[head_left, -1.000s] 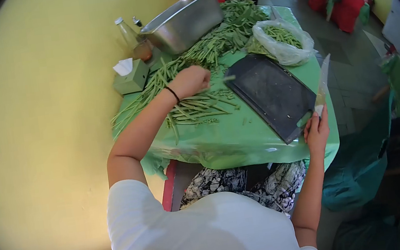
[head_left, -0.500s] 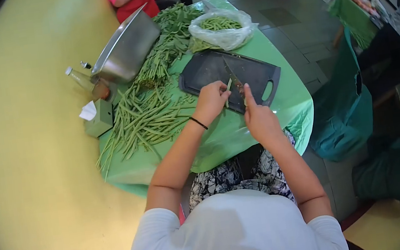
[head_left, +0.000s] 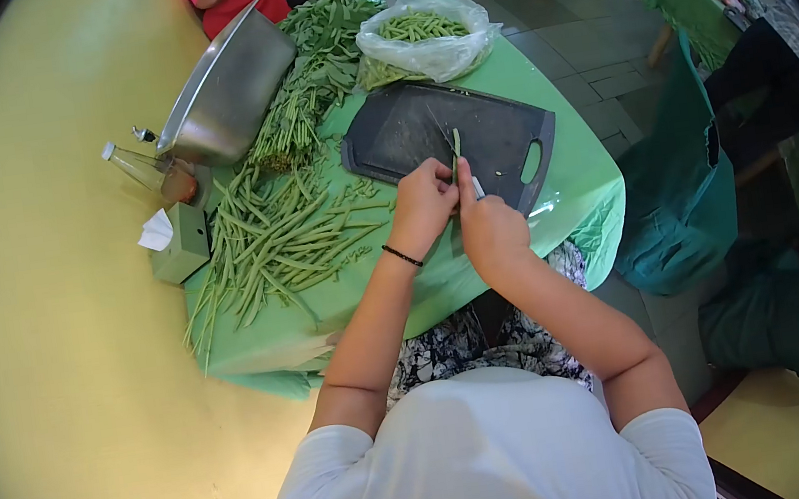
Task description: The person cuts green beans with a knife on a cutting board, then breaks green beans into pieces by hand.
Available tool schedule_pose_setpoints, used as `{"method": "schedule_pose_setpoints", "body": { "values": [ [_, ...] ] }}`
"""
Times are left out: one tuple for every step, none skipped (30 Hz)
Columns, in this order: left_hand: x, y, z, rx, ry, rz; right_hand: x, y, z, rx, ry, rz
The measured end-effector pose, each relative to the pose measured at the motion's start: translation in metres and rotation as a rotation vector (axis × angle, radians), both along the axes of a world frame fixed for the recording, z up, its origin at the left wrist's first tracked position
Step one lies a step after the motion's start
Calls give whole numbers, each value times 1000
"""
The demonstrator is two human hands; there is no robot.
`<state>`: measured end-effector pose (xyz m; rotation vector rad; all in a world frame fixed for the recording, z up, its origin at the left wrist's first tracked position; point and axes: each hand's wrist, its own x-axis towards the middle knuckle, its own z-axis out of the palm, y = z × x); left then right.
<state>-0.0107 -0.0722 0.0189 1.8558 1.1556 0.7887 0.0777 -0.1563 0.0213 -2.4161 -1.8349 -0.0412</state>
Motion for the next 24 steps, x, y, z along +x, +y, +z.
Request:
{"method": "schedule_pose_setpoints", "body": {
  "values": [
    [-3,1,-1,-23,-6,11,1,-3,0,-14,7,13],
    [-6,4,-2,-43,-13,21,2,-6,0,-25,15,24],
    [-8,9,-2,-61,-20,31,4,-7,1,-35,21,36],
    [-10,13,-1,-80,-31,42,6,-9,2,-46,25,49],
    [-11,18,-1,-79,-37,42,8,-11,4,-44,19,49],
    [-12,22,0,-92,-65,42,12,-18,7,-60,31,62],
    [-13,25,0,-105,-89,40,14,-26,10,-75,48,74],
    [-15,27,-1,-120,-107,36,15,-34,13,-91,70,82],
    [-16,26,-2,-137,-122,31,14,-41,13,-109,95,90],
    [-17,24,-4,-140,-116,26,13,-45,13,-111,101,84],
    [-14,24,-5,-118,-86,33,15,-44,14,-80,114,102],
    [-11,26,-5,-93,-58,42,18,-41,17,-47,124,120],
    [-7,28,-3,-67,-34,54,22,-36,20,-13,131,143],
    [-3,30,-3,-42,-9,69,24,-33,22,20,138,169],
    [-2,30,-4,-43,-8,73,22,-34,22,18,139,172],
    [-2,29,-5,-22,-5,81,18,-36,22,-20,142,166],
    [-3,28,-6,0,0,88,12,-37,23,-58,145,159],
    [-2,28,-7,22,3,95,6,-37,23,-96,146,153],
    [-1,28,-6,43,7,102,3,-36,22,-135,148,145],
    [0,28,-6,38,11,104,2,-31,20,-141,152,148],
    [0,27,-7,39,20,99,2,-21,16,-116,177,140],
    [-1,24,-6,39,33,93,1,-10,11,-92,206,131],
    [-1,22,-4,43,41,88,0,-1,8,-64,231,124],
    [0,22,-2,53,44,85,0,3,7,-30,249,118]
  ]
}}
